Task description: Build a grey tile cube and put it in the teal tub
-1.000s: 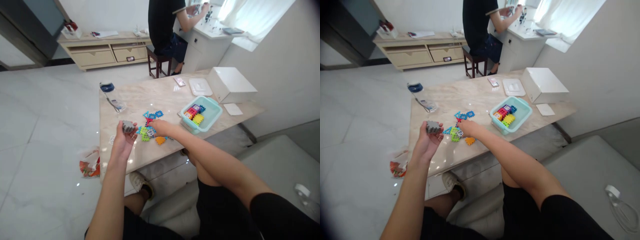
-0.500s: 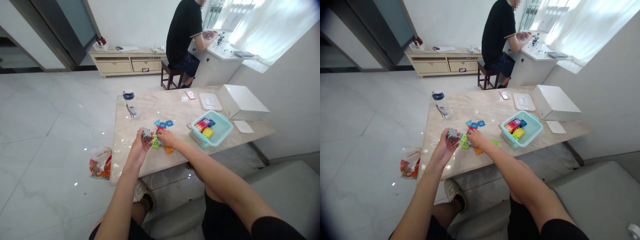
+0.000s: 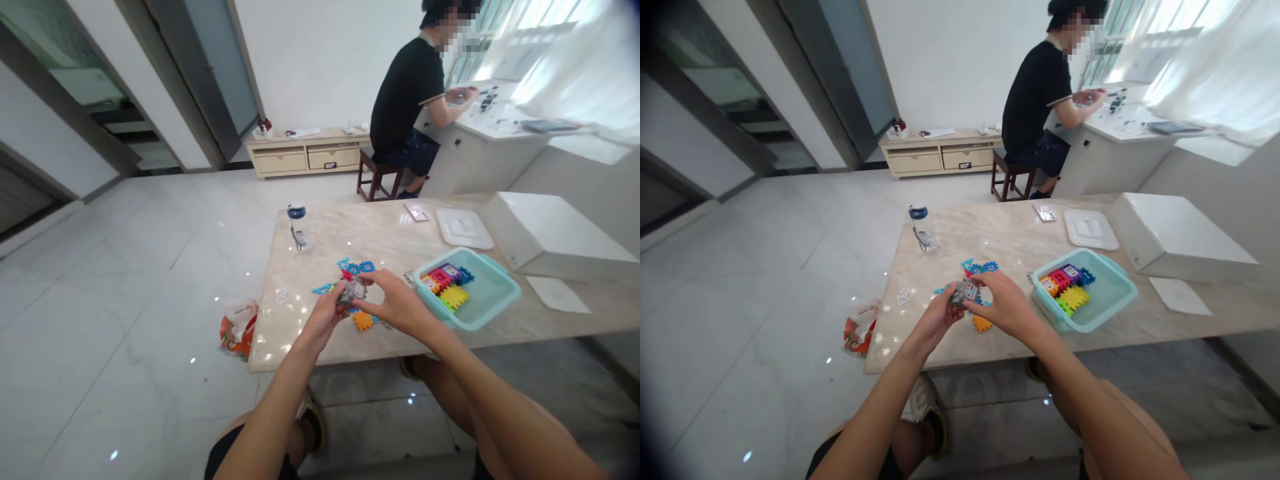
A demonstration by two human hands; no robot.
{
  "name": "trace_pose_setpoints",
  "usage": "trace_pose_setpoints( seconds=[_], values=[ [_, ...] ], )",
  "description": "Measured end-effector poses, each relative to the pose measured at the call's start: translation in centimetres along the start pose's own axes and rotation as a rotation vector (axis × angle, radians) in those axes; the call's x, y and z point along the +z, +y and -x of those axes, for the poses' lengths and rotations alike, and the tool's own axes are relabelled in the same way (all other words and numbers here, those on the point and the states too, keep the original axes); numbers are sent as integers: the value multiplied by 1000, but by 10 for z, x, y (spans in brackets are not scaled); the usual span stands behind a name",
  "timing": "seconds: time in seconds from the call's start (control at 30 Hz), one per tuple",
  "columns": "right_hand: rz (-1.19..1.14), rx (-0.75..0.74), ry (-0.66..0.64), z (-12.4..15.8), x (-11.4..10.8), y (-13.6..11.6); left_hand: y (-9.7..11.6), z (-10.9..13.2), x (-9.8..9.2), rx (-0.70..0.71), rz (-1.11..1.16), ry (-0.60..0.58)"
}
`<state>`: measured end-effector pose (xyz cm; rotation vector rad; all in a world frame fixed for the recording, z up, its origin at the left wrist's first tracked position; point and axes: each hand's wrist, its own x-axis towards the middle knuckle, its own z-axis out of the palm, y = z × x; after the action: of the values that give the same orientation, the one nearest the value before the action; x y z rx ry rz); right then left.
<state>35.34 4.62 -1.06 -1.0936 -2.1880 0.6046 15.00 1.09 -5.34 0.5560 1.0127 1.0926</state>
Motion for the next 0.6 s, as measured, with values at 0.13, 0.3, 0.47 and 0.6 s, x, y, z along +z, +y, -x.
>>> trace_pose_setpoints(
  seconds=[0.13,0.3,0.47,0.6],
  values=[
    [-6,-70,-95,-1,-8,1,-9,-5,10,10,13,-79],
    [3,-46,-185,-9,-6,6,-11,-9,5,-28,37,-75],
    [12,-41,-225,-8,2,7,-13,-11,0,-31,43,-108],
    [15,-39,-245,-8,9,2,-14,-5,2,20,35,-122]
  ],
)
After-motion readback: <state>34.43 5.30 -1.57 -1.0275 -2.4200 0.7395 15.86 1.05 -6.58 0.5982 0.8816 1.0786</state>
